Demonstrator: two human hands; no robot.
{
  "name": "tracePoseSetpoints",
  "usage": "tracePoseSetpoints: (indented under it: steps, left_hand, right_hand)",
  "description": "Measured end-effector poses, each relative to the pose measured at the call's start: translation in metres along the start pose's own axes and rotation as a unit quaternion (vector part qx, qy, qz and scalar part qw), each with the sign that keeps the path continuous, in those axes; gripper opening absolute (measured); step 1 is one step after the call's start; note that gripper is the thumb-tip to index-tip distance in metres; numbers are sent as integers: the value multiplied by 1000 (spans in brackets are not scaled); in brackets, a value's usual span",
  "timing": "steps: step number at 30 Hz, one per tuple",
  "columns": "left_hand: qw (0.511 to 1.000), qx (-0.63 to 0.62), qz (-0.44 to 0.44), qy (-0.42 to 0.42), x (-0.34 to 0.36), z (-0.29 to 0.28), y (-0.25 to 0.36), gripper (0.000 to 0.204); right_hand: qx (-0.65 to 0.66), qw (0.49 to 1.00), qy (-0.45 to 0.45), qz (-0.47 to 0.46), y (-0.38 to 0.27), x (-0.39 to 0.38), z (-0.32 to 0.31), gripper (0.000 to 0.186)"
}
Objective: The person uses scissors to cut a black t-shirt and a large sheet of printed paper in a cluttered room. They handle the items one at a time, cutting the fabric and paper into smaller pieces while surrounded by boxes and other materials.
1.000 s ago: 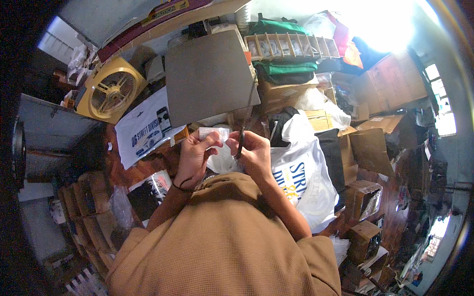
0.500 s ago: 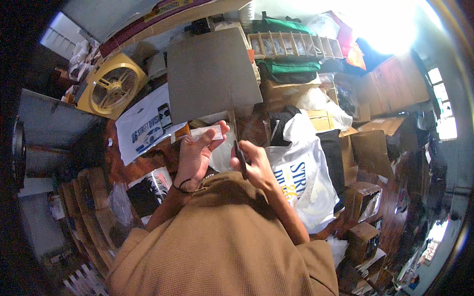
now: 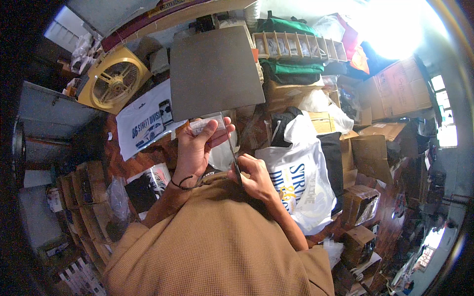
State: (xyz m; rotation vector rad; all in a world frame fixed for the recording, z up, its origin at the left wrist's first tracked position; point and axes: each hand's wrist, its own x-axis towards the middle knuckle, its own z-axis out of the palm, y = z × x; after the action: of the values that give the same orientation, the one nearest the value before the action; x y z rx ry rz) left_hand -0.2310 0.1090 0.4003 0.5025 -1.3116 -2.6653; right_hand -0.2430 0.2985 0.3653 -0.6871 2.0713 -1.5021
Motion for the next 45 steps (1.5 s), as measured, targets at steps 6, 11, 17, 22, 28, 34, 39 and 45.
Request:
tracePoseSetpoints:
  steps: [6,11,17,22,28,34,39,45]
  left_hand:
    - [1000,16,-4,9,2,2,3,20]
    - [1000,29,1,11,3,1,6,20]
    - [1000,28,2,8,4,-1,5,21]
    - [1000,-5,5,24,5,-2,2,18]
    - [999,23,13,47,10,-16,-21,17]
    - [999,-7,-31,12,0,-8,-30,10]
    - [991,110,-56,-56,1,-19,-17,18]
    - [953,258,-73,-142,9,-18,-2,10]
  right_hand:
    - [3,1000,5,-2,1,4,1,35]
    - [4,1000,4,-6,2,8,2,35]
    - [-3,1000,14,1,10,8,5,32]
    - [75,997,0,24,12,5,5,27]
    - [177,962,205,32,-11,31,6,18]
    - [265,942,204,-7,-26,56,8,18]
    - [206,978,-15,33,-22,67,-39,21]
    - [189,978,-82,16,-18,76,-63,30]
